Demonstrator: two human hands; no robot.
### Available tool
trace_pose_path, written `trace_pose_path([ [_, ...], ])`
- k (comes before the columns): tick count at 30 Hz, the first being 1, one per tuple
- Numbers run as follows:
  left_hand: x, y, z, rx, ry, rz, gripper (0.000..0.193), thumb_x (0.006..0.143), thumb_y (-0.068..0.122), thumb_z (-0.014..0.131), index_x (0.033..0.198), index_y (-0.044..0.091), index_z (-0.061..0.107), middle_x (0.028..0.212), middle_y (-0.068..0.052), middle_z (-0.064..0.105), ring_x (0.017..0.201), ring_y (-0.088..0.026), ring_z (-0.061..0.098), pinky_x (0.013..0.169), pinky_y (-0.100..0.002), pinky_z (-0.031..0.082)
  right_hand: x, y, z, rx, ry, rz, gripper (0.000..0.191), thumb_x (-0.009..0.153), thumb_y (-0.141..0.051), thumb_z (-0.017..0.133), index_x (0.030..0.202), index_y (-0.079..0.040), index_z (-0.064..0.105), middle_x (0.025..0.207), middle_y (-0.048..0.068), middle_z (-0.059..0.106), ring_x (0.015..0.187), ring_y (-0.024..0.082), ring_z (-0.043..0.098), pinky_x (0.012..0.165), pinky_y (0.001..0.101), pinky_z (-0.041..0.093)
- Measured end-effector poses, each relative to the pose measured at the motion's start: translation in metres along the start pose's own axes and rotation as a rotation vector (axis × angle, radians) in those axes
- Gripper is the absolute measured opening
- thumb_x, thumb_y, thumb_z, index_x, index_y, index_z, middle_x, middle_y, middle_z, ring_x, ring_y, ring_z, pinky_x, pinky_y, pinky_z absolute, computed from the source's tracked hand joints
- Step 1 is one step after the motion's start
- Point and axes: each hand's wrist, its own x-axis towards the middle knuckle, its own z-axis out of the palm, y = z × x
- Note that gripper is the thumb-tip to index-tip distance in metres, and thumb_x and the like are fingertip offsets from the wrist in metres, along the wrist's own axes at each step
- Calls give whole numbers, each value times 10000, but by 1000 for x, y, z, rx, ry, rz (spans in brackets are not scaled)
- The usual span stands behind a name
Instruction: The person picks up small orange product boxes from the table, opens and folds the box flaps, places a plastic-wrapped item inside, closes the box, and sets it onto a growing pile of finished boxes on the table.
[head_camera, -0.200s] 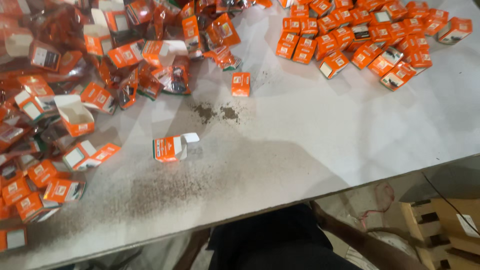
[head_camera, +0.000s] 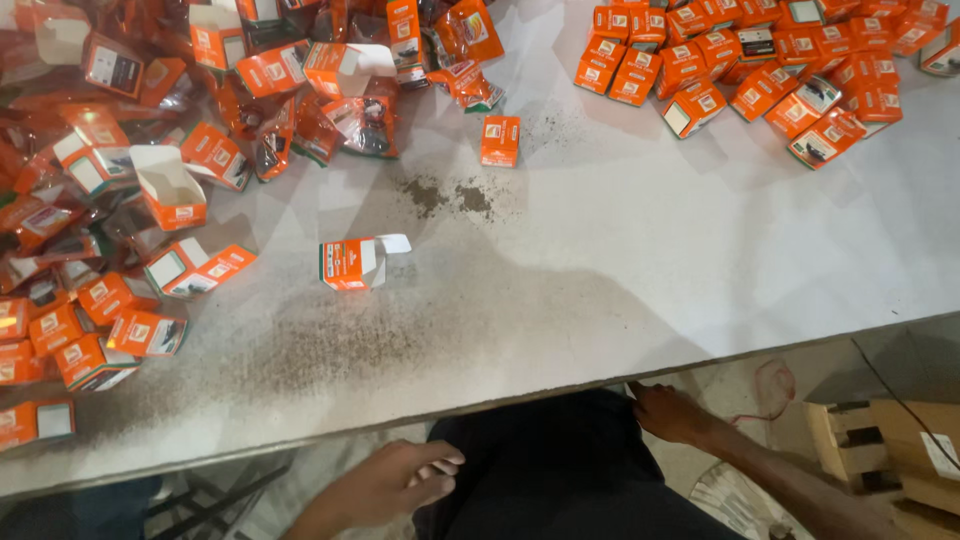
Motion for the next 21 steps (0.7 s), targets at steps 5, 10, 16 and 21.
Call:
trace_pose_path([
  [5,-7,49,-65,750,948,419,458,853,199,737,1264,29,628,1306,-190,638,1178,-367,636,991,-470,509,-120,-30,-73,-69,-35,-883,659,994,-561,553,1457,-93,519,1011,141,717,950,282,696,813,444,550],
  [10,45,59,-124,1192,1092,154,747,776,230,795,1424,18,488,1393,-252,505,1267,-451,532,1001,-555,428,-91,-119,-178,-272,1205,-1322,507,947,-373,718,1347,-85,598,1399,182,565,1262,363,577,1079,501,476],
  [16,75,52,-136,801,1027,91,576,875,214,793,1385,81,561,1239,-186,627,1069,-397,652,869,-482,534,27,-133,-286,-733,1551,-841,382,1026,-300,719,1338,-126,583,1545,174,419,1485,373,373,1226,656,282],
  [21,117,53,-128,71,1056,615,493,960,198,722,1370,0,532,1158,-128,677,1026,-232,677,895,-357,558,14,-108,-275,-544,1577,-684,591,947,-327,730,1422,-58,502,1583,278,369,1477,442,336,1180,643,264],
])
